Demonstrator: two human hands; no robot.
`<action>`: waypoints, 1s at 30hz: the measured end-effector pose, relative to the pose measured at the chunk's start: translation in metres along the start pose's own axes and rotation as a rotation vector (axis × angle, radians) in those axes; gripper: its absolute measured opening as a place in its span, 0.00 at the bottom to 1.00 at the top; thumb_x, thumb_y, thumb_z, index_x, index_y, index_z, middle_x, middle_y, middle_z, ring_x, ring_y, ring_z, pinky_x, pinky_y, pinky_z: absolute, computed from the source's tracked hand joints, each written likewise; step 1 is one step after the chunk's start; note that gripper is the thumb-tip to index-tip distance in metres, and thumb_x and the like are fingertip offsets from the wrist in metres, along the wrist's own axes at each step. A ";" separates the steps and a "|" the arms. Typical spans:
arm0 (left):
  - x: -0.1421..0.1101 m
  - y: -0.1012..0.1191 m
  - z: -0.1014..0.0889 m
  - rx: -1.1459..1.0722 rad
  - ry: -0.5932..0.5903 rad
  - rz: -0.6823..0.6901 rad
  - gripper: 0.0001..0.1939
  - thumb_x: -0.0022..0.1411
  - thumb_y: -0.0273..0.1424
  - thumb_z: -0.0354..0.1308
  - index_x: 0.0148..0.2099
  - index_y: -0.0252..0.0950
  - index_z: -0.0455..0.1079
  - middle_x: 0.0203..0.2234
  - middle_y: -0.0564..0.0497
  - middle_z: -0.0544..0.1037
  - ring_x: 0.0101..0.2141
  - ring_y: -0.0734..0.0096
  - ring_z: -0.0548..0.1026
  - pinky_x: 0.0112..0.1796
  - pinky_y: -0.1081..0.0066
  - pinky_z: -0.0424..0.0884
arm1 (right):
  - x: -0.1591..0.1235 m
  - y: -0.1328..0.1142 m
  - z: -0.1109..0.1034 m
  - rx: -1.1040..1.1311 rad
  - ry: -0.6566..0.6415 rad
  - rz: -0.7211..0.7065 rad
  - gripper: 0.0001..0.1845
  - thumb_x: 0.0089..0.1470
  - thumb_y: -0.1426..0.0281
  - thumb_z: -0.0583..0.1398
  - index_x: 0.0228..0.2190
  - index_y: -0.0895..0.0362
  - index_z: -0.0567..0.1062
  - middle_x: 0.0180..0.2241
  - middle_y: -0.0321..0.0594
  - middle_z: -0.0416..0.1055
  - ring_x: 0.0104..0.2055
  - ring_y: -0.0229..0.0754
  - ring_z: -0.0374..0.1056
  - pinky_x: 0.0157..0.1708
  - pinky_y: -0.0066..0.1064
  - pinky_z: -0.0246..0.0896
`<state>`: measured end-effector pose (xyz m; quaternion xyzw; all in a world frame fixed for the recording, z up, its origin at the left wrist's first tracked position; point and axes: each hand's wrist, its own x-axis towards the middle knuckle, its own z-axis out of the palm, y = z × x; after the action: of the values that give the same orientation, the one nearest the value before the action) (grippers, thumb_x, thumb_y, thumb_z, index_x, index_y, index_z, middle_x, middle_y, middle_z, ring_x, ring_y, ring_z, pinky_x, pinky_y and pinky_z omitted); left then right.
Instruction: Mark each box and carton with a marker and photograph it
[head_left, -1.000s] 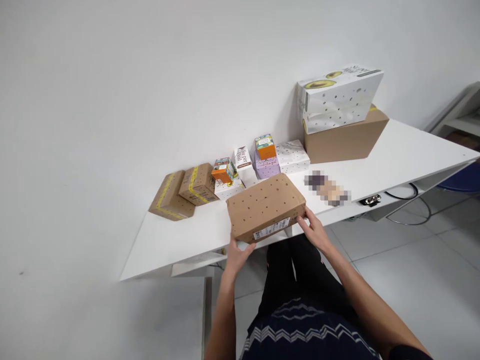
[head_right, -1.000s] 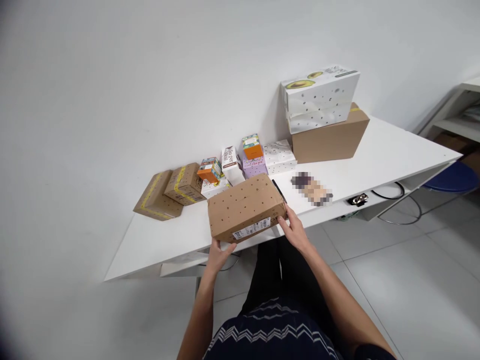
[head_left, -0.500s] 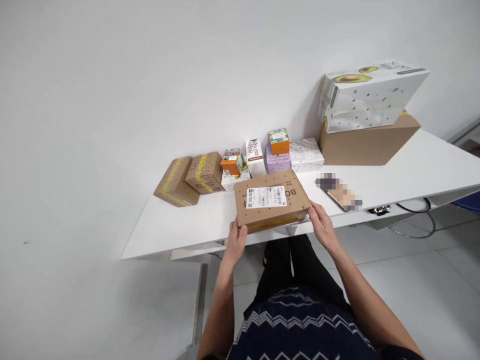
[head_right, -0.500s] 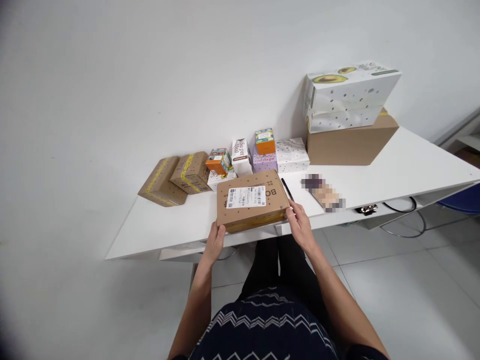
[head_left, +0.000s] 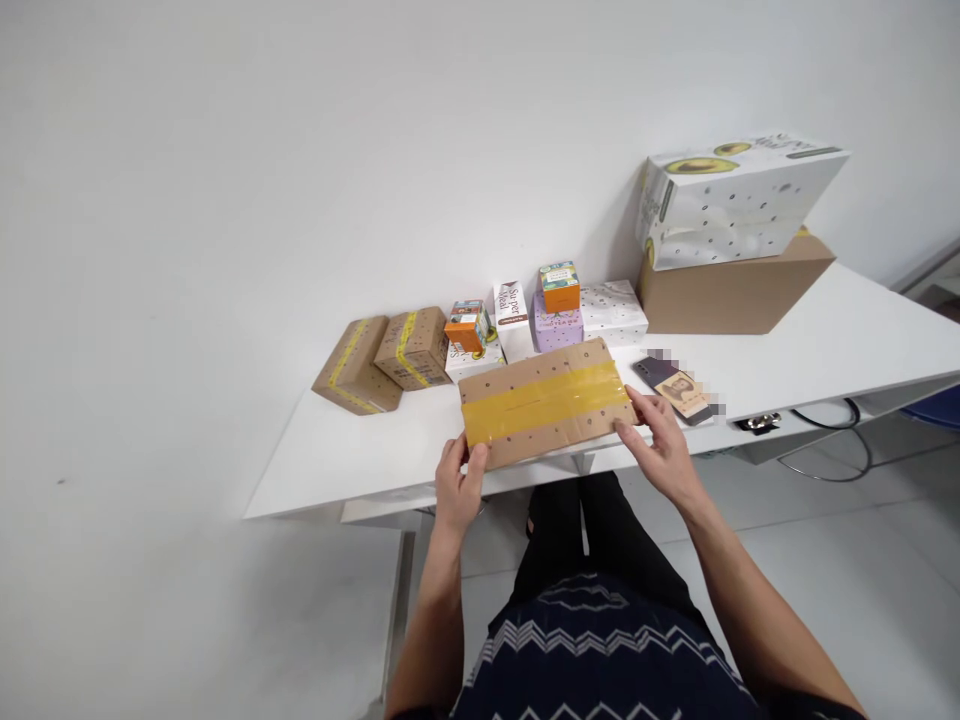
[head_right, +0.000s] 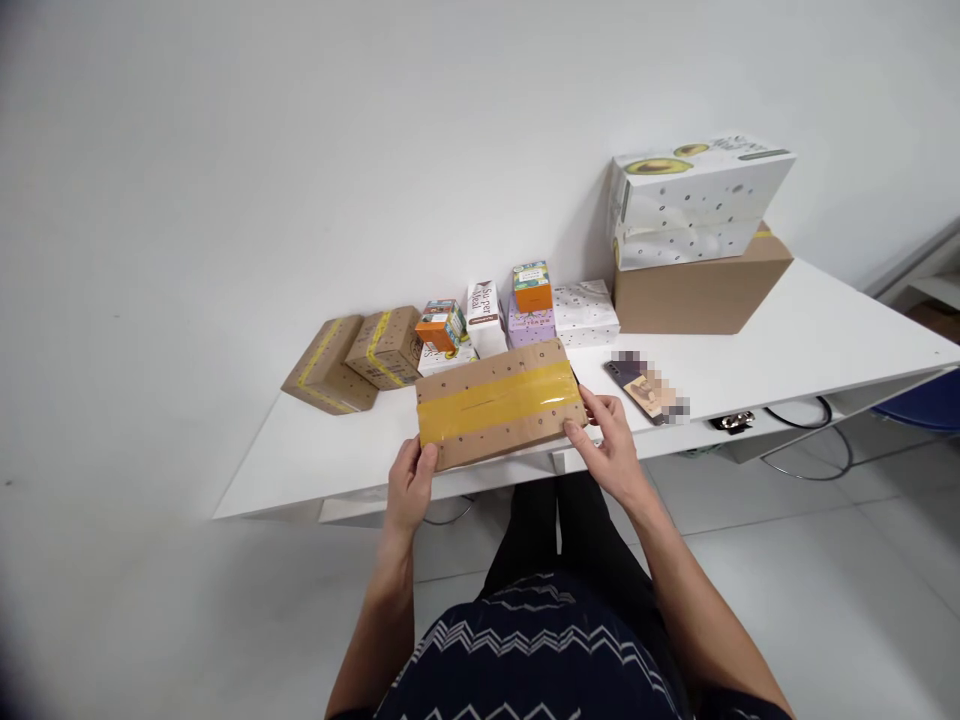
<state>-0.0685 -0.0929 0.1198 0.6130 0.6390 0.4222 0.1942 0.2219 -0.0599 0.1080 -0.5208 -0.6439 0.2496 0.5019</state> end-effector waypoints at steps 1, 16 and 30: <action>0.002 -0.001 0.002 0.004 -0.009 -0.002 0.19 0.65 0.46 0.47 0.45 0.40 0.70 0.30 0.50 0.69 0.35 0.65 0.70 0.38 0.67 0.68 | 0.002 0.002 0.003 0.003 -0.010 0.009 0.29 0.57 0.57 0.56 0.59 0.48 0.64 0.42 0.43 0.62 0.44 0.45 0.61 0.44 0.40 0.66; 0.021 -0.020 0.024 0.002 0.016 -0.092 0.29 0.65 0.53 0.42 0.53 0.37 0.67 0.41 0.43 0.71 0.46 0.58 0.69 0.50 0.58 0.65 | -0.003 0.047 0.036 -0.001 -0.072 0.179 0.20 0.58 0.56 0.55 0.49 0.51 0.69 0.41 0.42 0.60 0.44 0.44 0.61 0.37 0.35 0.65; 0.014 -0.011 0.028 0.078 0.308 0.111 0.31 0.67 0.44 0.46 0.66 0.35 0.50 0.48 0.38 0.65 0.49 0.60 0.66 0.49 0.59 0.66 | 0.033 0.075 0.011 -0.061 0.004 0.218 0.24 0.54 0.61 0.55 0.51 0.55 0.70 0.42 0.45 0.70 0.34 0.41 0.68 0.36 0.38 0.66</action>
<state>-0.0564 -0.0704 0.0995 0.5825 0.6421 0.4961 0.0467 0.2447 -0.0019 0.0528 -0.6032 -0.5898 0.2819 0.4570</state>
